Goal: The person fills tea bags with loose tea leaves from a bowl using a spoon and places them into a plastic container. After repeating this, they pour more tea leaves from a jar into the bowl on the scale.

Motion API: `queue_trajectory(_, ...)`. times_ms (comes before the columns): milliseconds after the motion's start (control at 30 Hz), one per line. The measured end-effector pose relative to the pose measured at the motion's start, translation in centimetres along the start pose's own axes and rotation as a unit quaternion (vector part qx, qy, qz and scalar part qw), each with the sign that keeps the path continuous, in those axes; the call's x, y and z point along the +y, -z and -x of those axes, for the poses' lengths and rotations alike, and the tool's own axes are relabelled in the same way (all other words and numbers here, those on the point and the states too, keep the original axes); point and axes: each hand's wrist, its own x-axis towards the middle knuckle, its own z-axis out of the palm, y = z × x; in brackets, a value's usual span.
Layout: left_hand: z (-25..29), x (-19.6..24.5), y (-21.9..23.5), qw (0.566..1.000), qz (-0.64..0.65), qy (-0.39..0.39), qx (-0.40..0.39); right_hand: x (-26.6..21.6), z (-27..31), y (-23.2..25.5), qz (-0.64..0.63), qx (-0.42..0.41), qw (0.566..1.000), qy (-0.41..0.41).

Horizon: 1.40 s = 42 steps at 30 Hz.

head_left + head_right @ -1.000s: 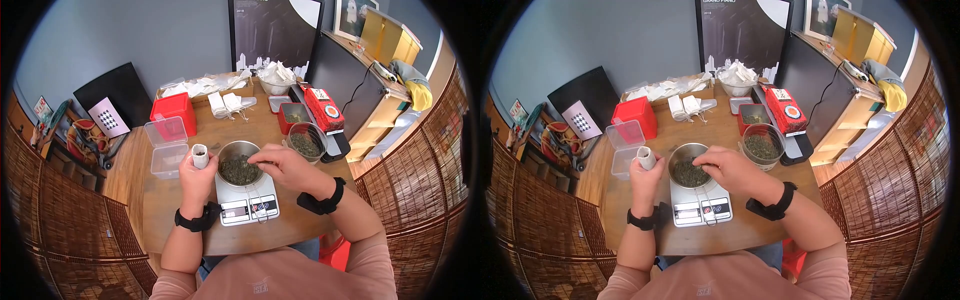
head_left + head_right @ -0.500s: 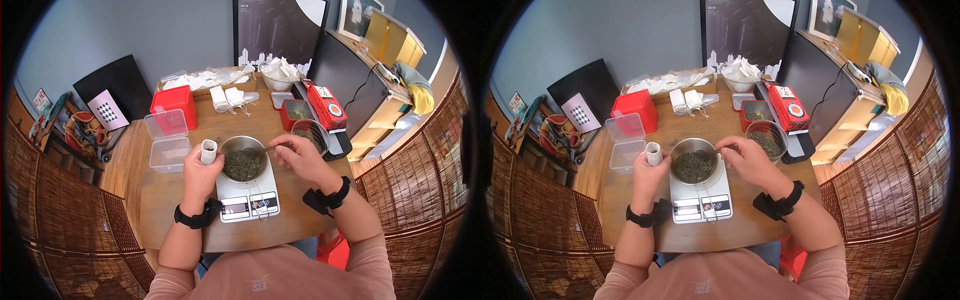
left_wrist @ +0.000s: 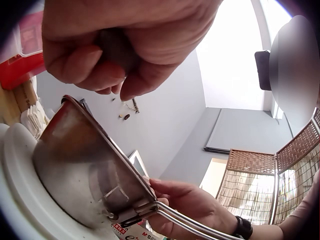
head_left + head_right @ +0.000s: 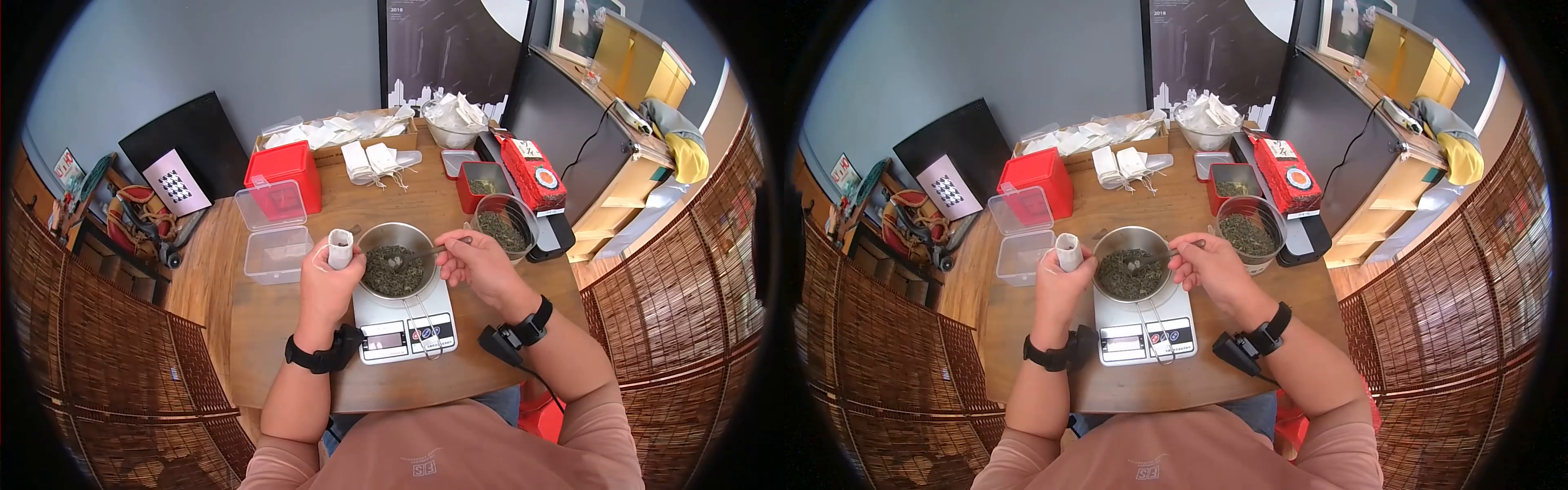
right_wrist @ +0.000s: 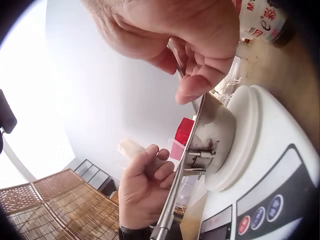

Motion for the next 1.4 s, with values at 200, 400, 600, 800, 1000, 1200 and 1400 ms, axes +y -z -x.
queue_trajectory(200, 0.1, 0.1, 0.3, 0.999, -0.009, 0.036, -0.01, -0.2, 0.0, 1.0, -0.056, 0.005, 0.998, -0.012)
queue_trajectory(400, 0.1, 0.2, 0.1, 1.0, -0.015, -0.009, 0.008, -0.8, 0.4, 1.7, -0.094, -0.008, 0.995, -0.012)
queue_trajectory(600, 0.3, 0.8, 0.0, 1.0, -0.005, -0.012, 0.007, -1.6, 0.5, 2.6, -0.133, -0.032, 0.99, 0.026)
queue_trajectory(800, 0.4, 0.9, 0.3, 0.999, -0.016, 0.036, -0.025, -2.3, 0.8, 2.6, -0.135, -0.035, 0.989, 0.039)
queue_trajectory(1000, 0.8, 1.2, -0.4, 0.999, -0.002, 0.014, -0.047, -4.7, 1.1, 2.8, -0.144, -0.064, 0.984, 0.081)
queue_trajectory(1200, 0.8, 1.1, -1.3, 0.996, -0.078, -0.022, -0.032, -7.3, 1.6, 1.5, -0.134, -0.094, 0.98, 0.111)
queue_trajectory(1400, 1.0, 0.9, -1.6, 0.995, -0.073, -0.008, -0.065, -7.7, 1.7, 0.4, -0.1, -0.097, 0.984, 0.107)
